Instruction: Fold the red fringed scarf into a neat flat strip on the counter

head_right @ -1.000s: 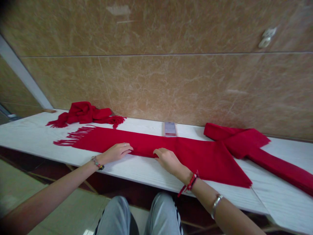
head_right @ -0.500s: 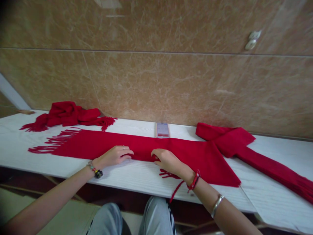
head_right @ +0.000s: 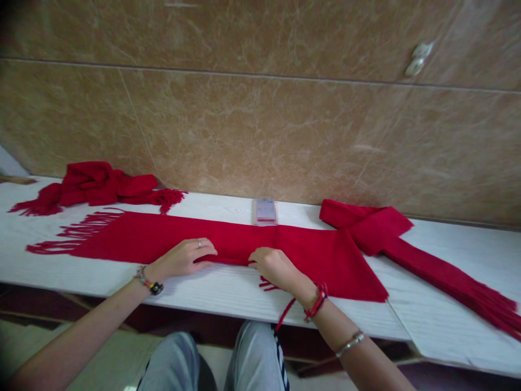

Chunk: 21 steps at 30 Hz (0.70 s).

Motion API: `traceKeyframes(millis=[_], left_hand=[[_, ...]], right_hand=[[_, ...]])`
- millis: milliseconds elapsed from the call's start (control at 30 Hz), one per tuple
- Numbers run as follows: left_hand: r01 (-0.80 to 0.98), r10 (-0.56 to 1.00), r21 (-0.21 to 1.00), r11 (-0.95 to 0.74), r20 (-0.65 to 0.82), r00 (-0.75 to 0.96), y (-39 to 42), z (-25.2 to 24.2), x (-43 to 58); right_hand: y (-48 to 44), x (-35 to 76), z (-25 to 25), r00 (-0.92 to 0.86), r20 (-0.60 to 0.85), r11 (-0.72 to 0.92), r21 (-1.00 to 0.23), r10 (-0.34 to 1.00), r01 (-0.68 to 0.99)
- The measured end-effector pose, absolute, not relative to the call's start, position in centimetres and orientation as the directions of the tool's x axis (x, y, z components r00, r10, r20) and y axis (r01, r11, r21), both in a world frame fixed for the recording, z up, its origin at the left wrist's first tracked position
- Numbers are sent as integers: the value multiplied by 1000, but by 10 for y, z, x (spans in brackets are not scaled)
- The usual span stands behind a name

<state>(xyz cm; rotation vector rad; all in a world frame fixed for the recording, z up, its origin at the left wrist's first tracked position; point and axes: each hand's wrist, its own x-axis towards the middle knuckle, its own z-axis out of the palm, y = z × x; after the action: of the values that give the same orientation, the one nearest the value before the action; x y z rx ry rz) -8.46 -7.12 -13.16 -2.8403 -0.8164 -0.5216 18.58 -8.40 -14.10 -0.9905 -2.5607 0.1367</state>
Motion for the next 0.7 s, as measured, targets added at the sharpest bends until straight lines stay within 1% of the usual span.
traceKeyframes(millis=[133,200,233,300,367,467,533,633,700], left_hand=[[468,383,-190,-863,356,852,-73,-135,-81],[469,364,-238,-850,377,852,-71,-137,-82],[477,365,-245,-844,391,845,-71,-138,-82],[483,367,-244,-841,400,840,-70,-138,-82],[460,354,-248,-852,373,858,-70,-136,-82],[448,359,-222,-866,349,866,-71,-135,-80],[460,382,-184,-868,345,858,-72,-134,-79],[476,418,-143,-868,310,854,-74,-132,-78],[482,435,-122,-868,285,854,-76,-130,-77]], right_hand=[[-82,185,-144,-733,342,796,-87,588,599],[-82,185,-143,-732,356,796,-61,581,602],[-82,186,-142,-721,365,789,-67,589,611],[-84,188,-139,-693,370,769,-102,618,631],[-86,188,-135,-684,354,759,-134,637,637],[-90,181,-131,-700,345,772,-143,625,619],[-92,172,-130,-715,362,786,-97,599,610],[-94,157,-132,-753,364,800,34,548,599],[-95,152,-136,-775,358,805,99,520,585]])
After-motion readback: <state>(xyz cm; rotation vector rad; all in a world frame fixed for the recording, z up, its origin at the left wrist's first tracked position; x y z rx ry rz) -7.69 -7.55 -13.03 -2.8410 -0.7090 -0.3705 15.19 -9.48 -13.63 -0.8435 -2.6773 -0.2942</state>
